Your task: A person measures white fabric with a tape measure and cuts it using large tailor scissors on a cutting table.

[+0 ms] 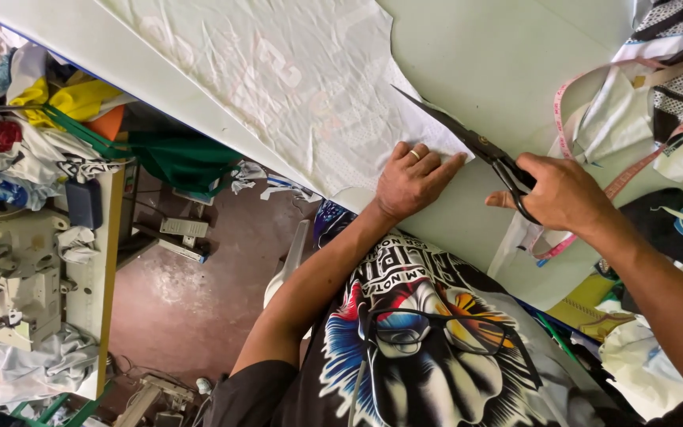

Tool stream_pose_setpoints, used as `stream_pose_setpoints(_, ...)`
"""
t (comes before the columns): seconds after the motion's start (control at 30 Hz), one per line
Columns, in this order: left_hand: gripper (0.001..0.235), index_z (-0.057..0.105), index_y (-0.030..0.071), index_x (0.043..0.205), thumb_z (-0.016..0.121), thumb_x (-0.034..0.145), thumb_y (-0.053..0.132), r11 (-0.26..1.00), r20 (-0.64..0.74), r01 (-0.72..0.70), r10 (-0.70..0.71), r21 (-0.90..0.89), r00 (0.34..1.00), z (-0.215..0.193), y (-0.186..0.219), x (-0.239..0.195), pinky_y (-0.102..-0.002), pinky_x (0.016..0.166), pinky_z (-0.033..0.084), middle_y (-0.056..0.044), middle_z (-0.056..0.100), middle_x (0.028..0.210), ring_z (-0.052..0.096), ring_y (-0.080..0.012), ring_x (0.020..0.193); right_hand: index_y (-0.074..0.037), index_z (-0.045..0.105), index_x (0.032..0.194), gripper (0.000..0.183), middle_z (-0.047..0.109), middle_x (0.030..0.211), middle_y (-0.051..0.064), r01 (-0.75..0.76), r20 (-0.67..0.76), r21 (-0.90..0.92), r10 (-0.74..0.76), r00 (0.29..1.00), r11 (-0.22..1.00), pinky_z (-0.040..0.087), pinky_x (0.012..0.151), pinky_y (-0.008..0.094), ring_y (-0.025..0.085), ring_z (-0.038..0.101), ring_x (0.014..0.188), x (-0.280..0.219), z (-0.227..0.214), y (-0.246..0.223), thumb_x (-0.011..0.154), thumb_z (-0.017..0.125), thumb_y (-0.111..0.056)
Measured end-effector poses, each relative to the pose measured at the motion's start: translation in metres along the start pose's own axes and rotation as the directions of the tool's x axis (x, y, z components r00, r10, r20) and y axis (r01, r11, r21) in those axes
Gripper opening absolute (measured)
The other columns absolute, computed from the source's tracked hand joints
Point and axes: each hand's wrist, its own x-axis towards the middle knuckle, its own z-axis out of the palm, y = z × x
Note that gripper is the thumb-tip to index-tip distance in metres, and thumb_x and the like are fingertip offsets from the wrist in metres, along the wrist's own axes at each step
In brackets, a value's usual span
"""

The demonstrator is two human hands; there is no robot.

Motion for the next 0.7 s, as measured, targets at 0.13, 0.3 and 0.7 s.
stream_pose_setpoints(0.13,0.017,0.069,0.013,0.119,0.068,0.103,0.007,1.000,0.005,0.012,-0.012,-0.020,1.000,0.000,0.000,-0.001,-0.038,0.064,0.036,0.000,0.052,0.075,0.047,-0.0204,0.068,-0.004,0.042,0.073,0.070,0.050,0.057,0.015,0.175,-0.157,0.034,-0.168,0.973,0.984,0.042,0.061,0.048,0.035,0.046,0.059,0.002,0.014,0.012,0.076,0.082,-0.061)
stream_pose_setpoints(0.3,0.020,0.068,0.014,0.122,0.071,0.102,0.010,0.998,-0.003,0.037,-0.037,-0.051,0.999,0.004,-0.001,-0.008,-0.037,0.066,0.037,0.001,0.054,0.077,0.051,-0.0198,0.071,-0.005,0.048,0.073,0.067,0.054,0.055,0.013,0.123,-0.134,0.045,-0.116,0.984,0.991,0.043,0.061,0.046,0.032,0.053,0.056,0.005,0.008,-0.004,0.076,0.080,-0.064)
stream_pose_setpoints(0.7,0.028,0.073,0.011,0.117,0.075,0.089,0.015,0.881,-0.029,0.241,-0.276,-0.407,0.961,-0.005,-0.057,-0.014,-0.040,0.072,0.050,-0.007,0.062,0.083,0.063,-0.0299,0.077,-0.011,0.063,0.082,0.059,0.064,0.062,0.012,-0.057,-0.159,0.312,0.112,0.981,0.948,0.056,0.067,0.045,0.037,0.072,0.077,0.006,0.048,-0.030,0.074,0.084,-0.065)
